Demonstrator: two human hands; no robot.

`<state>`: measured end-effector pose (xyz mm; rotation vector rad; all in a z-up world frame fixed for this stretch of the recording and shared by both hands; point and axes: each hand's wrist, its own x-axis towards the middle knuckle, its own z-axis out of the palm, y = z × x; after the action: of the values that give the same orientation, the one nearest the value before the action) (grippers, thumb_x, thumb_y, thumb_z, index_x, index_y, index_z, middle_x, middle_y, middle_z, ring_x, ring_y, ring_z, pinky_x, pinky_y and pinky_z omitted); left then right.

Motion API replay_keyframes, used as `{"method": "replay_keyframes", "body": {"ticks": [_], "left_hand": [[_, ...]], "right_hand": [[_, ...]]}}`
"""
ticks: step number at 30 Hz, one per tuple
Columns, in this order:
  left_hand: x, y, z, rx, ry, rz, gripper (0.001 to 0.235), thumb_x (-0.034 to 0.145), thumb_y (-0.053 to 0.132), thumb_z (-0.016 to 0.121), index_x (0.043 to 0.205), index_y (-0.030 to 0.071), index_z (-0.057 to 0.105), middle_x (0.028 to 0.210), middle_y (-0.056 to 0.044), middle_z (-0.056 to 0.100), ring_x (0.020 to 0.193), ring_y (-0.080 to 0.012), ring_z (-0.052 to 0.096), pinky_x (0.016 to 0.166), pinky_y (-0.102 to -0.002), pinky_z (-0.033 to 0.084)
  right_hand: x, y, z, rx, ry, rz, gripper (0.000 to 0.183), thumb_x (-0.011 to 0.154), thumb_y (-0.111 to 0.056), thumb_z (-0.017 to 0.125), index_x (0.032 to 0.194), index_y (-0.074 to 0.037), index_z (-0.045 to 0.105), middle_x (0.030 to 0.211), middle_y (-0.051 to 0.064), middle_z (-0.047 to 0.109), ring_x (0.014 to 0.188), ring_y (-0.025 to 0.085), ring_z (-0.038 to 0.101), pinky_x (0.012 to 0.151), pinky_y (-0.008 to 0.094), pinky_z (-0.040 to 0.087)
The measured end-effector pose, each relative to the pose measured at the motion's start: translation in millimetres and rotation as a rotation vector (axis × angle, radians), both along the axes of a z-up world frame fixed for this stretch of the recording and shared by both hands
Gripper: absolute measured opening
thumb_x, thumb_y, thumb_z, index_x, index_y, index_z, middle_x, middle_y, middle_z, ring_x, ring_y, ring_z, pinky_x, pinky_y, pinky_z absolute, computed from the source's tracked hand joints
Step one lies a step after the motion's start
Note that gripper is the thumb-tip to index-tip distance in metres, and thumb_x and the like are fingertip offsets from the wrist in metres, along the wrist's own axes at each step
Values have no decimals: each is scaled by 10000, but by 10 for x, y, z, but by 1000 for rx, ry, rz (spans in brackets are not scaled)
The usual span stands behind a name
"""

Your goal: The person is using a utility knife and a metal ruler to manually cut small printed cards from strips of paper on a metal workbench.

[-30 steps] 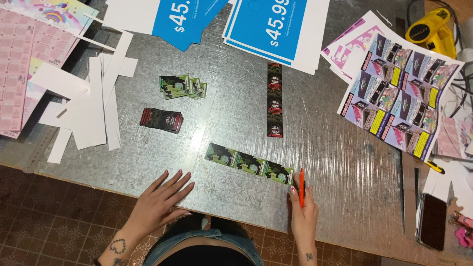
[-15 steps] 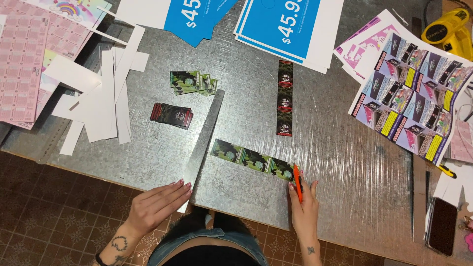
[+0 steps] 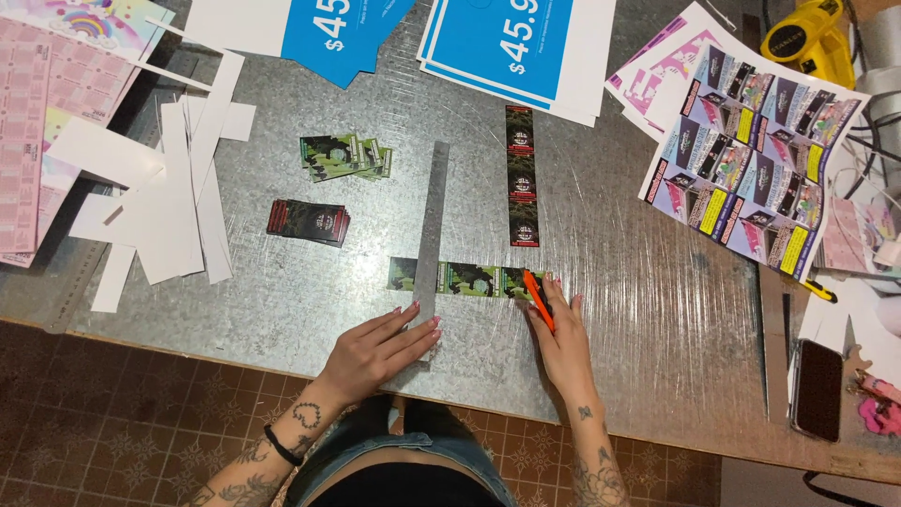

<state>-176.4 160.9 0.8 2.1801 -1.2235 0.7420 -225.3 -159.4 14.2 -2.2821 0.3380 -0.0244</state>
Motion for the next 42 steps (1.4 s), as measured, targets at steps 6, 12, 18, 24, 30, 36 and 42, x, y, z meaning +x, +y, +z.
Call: {"method": "replay_keyframes", "body": {"ticks": [6, 12, 18, 24, 30, 36, 42], "left_hand": [[-43, 70, -643, 524, 219, -17, 775, 869, 69, 685, 1617, 97, 482, 1675, -87, 488, 1541, -273, 453, 1324, -500, 231], [489, 95, 90, 448, 645, -16, 610, 1103, 356, 430, 1683, 186, 347, 1751, -42, 345, 1650, -278, 200, 1308, -522, 215], [1324, 6, -270, 672, 346, -194, 741, 1133, 613, 275, 1758, 289, 44, 1806, -179, -89, 1642, -405, -119, 1284, -622, -47], [1354, -5, -287, 534, 330, -165, 814, 1040, 755, 424, 1733, 369, 240, 1802, -189, 113, 1665, -393, 30, 1284, -666, -22], [1324, -69, -356, 560, 316, -83, 940, 1022, 826, 354, 1753, 264, 169, 1815, -145, 86, 1671, -328, 39, 1274, -664, -50], [1285, -79, -286, 564, 301, -21, 1080, 1019, 859, 273, 1744, 82, 82, 1820, -99, 99, 1677, -263, 51, 1302, -610, -70], [1310, -83, -294, 530, 371, -52, 1018, 1014, 833, 319, 1749, 151, 145, 1825, -66, 111, 1678, -274, 66, 1294, -627, -54]], "right_hand": [[-207, 284, 103, 113, -12, -151, 595, 1080, -314, 522, 1661, -275, 397, 1785, 92, 286, 1667, 392, 148, 1314, 635, 115], [-694, 732, -314, 118, -214, 283, 450, 1082, -390, 508, 1464, -206, 660, 1586, 127, 620, 1508, 363, 555, 1275, 656, 309], [-419, 1285, 142, 22, -213, 637, 516, 1151, -376, 390, 1622, -189, 483, 1681, 67, 512, 1625, 379, 333, 1324, 622, 196], [-324, 1387, 86, -156, -204, 663, 547, 1138, -313, 379, 1655, -143, 435, 1713, 52, 456, 1642, 401, 220, 1331, 595, 125], [-396, 1366, 82, -125, -196, 562, 571, 1143, -392, 349, 1655, -156, 439, 1716, 46, 456, 1649, 368, 219, 1335, 573, 131], [-396, 1362, 82, -59, -135, 512, 625, 1119, -406, 411, 1671, -115, 391, 1746, 77, 395, 1663, 328, 177, 1327, 556, 169], [-360, 1342, 137, -79, -126, 570, 626, 1141, -432, 346, 1680, -115, 369, 1748, 67, 391, 1667, 331, 141, 1336, 545, 130]]}}
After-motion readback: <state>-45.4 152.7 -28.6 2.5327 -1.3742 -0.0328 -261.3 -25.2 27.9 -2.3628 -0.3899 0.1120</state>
